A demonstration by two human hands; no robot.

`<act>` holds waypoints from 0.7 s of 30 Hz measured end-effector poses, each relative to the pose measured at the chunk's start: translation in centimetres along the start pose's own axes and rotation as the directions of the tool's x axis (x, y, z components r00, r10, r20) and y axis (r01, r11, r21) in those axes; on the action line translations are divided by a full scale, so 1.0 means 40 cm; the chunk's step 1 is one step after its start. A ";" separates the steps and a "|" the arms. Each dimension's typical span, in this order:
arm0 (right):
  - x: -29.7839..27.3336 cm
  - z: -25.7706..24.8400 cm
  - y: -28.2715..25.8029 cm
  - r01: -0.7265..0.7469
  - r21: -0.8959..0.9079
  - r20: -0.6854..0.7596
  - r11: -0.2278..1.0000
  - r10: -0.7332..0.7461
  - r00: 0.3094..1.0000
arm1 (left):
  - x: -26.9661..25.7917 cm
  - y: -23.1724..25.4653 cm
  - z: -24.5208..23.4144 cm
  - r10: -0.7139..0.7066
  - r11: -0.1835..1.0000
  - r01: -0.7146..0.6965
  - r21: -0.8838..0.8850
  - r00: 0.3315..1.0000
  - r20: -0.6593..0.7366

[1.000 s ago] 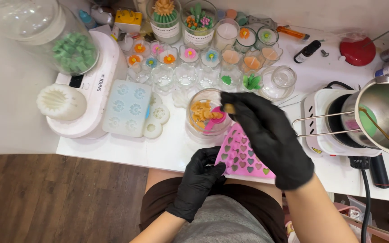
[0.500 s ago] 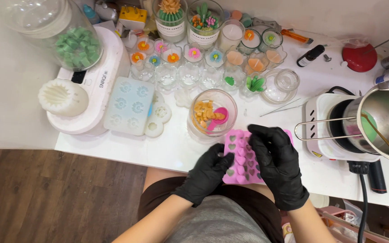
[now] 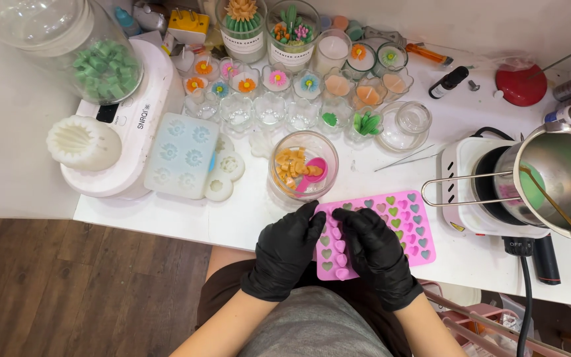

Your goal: Removing small heart-shaped wax pieces from a pink silicone mold and placing them into a jar.

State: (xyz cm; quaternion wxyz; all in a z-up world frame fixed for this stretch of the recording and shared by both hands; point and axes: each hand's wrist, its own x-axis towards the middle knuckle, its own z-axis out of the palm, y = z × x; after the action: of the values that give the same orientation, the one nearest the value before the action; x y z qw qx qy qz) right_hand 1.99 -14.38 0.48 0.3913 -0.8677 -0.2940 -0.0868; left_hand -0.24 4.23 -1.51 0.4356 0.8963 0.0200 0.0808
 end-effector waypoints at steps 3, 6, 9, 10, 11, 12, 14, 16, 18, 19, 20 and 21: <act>-0.012 0.012 0.001 -0.331 0.257 0.195 0.908 0.287 0.938 | -0.012 -0.013 -0.002 0.171 0.984 -0.160 0.084 0.975 -0.145; -0.036 0.050 0.040 -0.818 0.565 0.521 0.105 0.724 0.452 | -0.016 -0.024 -0.005 0.310 0.950 -0.297 0.095 0.931 -0.192; -0.017 0.048 0.027 -0.853 0.508 0.519 0.122 0.747 0.416 | -0.015 -0.031 -0.003 0.298 0.954 -0.289 0.074 0.938 -0.178; 0.001 0.032 0.009 -0.570 0.191 0.234 0.799 0.527 0.817 | -0.014 -0.032 -0.002 0.298 0.955 -0.294 0.045 0.936 -0.187; 0.021 0.018 -0.011 0.037 -0.305 0.173 0.952 0.017 0.985 | -0.014 -0.033 -0.004 0.297 0.954 -0.300 0.019 0.934 -0.196; 0.030 0.010 -0.017 0.037 -0.304 0.172 0.952 0.017 0.985 | -0.011 -0.032 -0.007 0.298 0.954 -0.300 0.020 0.934 -0.196; 0.044 -0.008 -0.026 -0.189 0.142 0.205 0.972 0.158 0.966 | -0.006 -0.027 -0.010 0.038 0.990 -0.052 -0.129 0.994 -0.102; -0.012 0.025 0.056 -0.067 0.092 0.133 0.993 0.054 0.990 | -0.005 -0.025 -0.013 -0.007 0.986 -0.009 -0.168 0.996 -0.091; -0.047 0.047 0.086 0.051 0.034 0.067 0.998 -0.054 0.996 | -0.009 -0.023 -0.017 -0.054 0.977 0.037 -0.208 0.996 -0.078; -0.054 0.048 0.079 -0.519 0.466 0.253 0.717 0.454 0.854 | -0.011 -0.019 -0.014 0.013 0.988 -0.032 -0.150 0.992 -0.124; -0.061 0.048 0.072 -0.798 0.602 0.600 0.013 0.651 0.464 | -0.012 -0.014 -0.011 0.083 0.991 -0.099 -0.089 0.983 -0.166; -0.031 0.034 0.043 -0.798 0.602 0.601 0.014 0.650 0.465 | -0.012 -0.013 -0.014 0.083 0.991 -0.099 -0.088 0.982 -0.167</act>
State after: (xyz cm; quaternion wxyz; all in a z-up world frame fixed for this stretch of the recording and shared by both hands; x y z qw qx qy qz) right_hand 1.86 -14.84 -1.97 0.7161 -0.5832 0.1639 0.3468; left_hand -0.79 4.92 -1.64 0.4708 0.8647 0.0107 0.1747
